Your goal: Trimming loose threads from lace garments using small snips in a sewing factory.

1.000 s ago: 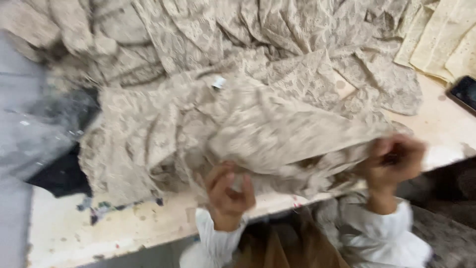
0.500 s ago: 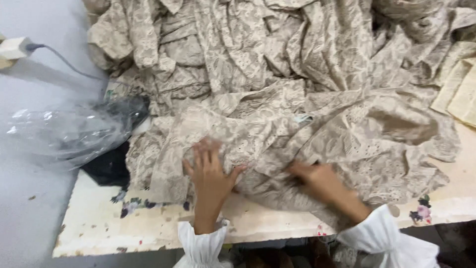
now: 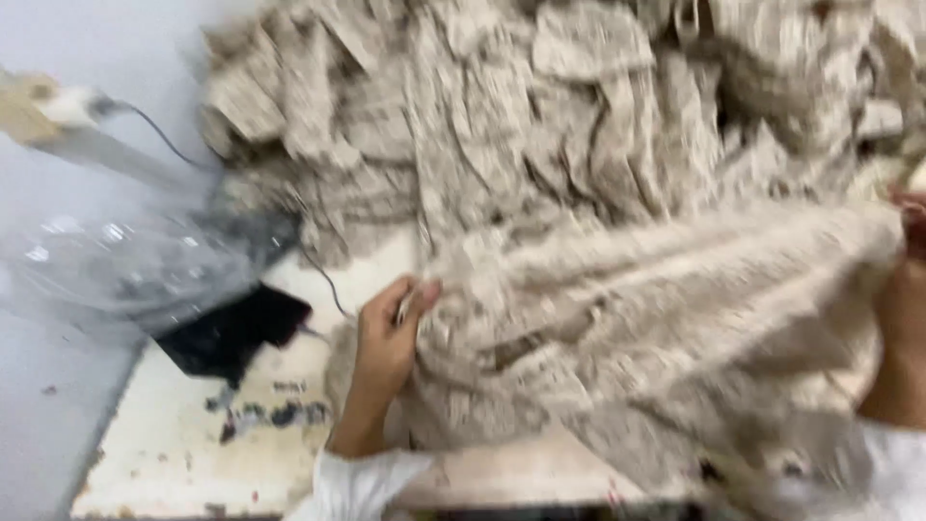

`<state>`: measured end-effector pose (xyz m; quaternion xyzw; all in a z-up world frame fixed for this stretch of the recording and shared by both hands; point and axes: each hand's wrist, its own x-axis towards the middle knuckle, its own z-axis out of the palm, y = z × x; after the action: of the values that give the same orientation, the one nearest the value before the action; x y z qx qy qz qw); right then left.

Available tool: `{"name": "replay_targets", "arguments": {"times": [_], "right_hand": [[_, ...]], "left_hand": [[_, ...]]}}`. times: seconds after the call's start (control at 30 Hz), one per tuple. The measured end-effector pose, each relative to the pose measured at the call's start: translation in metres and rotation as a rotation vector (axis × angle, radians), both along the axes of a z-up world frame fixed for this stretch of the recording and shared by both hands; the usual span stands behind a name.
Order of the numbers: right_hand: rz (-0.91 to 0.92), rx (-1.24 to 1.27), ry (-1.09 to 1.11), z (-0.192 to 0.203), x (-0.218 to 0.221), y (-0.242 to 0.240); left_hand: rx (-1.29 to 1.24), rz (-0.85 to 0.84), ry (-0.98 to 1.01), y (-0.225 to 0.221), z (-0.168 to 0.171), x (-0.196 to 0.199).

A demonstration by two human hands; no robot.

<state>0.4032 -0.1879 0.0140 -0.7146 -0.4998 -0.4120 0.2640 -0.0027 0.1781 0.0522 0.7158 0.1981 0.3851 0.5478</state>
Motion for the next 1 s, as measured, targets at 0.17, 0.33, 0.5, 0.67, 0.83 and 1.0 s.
{"name": "replay_targets", "arguments": {"times": [0.17,0.33,0.5,0.67,0.83,1.0], "right_hand": [[0.066,0.217,0.578,0.049,-0.168,0.070],[0.216,-0.025,0.738,0.034,-0.245,0.147],[0.172,0.048,0.399,0.025,-0.238,0.156],[0.421,0.376,0.212,0.050,-0.232,0.116],[0.640,0.740,0.083,0.045,-0.218,0.108],[0.284,0.362,0.253,0.079,-0.251,0.110]], "left_hand": [[0.492,0.383,0.129,-0.057,0.014,-0.009],[0.728,0.301,0.202,-0.081,0.023,0.008],[0.650,0.176,0.045,-0.061,0.016,0.007],[0.690,0.287,-0.270,-0.054,0.009,-0.006],[0.720,0.113,-0.509,-0.065,0.014,-0.008],[0.523,0.012,-0.319,-0.081,0.026,-0.005]]}}
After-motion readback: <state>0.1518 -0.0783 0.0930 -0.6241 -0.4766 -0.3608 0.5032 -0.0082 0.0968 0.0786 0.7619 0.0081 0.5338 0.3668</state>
